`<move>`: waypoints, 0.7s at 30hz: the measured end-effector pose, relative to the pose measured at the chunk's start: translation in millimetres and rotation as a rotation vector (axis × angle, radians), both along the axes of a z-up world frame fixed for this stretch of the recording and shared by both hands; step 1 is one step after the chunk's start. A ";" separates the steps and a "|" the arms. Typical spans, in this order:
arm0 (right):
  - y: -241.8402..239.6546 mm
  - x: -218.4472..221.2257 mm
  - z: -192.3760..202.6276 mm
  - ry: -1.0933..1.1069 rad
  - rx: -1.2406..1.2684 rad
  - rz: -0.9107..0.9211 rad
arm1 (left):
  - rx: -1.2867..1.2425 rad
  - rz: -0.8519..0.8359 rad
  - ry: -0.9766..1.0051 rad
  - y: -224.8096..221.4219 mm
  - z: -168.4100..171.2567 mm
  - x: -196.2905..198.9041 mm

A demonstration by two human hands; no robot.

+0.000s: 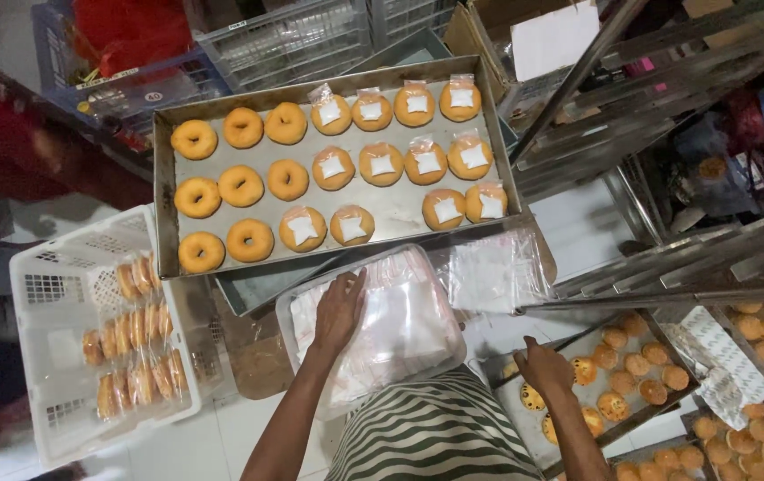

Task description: The person packages donuts by placing them into individual plastic bags and then into a larger bag.

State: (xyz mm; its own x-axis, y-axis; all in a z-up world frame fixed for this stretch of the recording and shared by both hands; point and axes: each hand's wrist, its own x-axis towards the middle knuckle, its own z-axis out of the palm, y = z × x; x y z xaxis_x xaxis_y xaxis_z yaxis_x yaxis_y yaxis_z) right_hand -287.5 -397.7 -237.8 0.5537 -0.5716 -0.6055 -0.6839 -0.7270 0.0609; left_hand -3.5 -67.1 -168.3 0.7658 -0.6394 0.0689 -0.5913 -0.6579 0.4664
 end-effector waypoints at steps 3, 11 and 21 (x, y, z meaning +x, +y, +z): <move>16.8 20.9 52.1 -0.113 0.003 -0.044 | -0.044 -0.068 -0.149 2.4 1.7 1.3; 69.0 100.8 117.5 -0.604 0.327 -0.110 | -0.523 0.236 0.437 -9.0 15.8 -0.6; 117.5 168.5 63.3 -0.928 1.545 -0.574 | -0.903 0.545 0.875 -38.5 18.4 -14.4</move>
State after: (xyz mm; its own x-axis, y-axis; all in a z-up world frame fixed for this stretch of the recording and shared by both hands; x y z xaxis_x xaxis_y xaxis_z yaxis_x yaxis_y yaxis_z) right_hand -119.0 -280.2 -174.6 0.9272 -0.1015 -0.3605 -0.2592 0.5210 -0.8133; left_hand -18.0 -105.6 -149.9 0.9119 -0.2373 -0.3347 0.3490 0.0193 0.9369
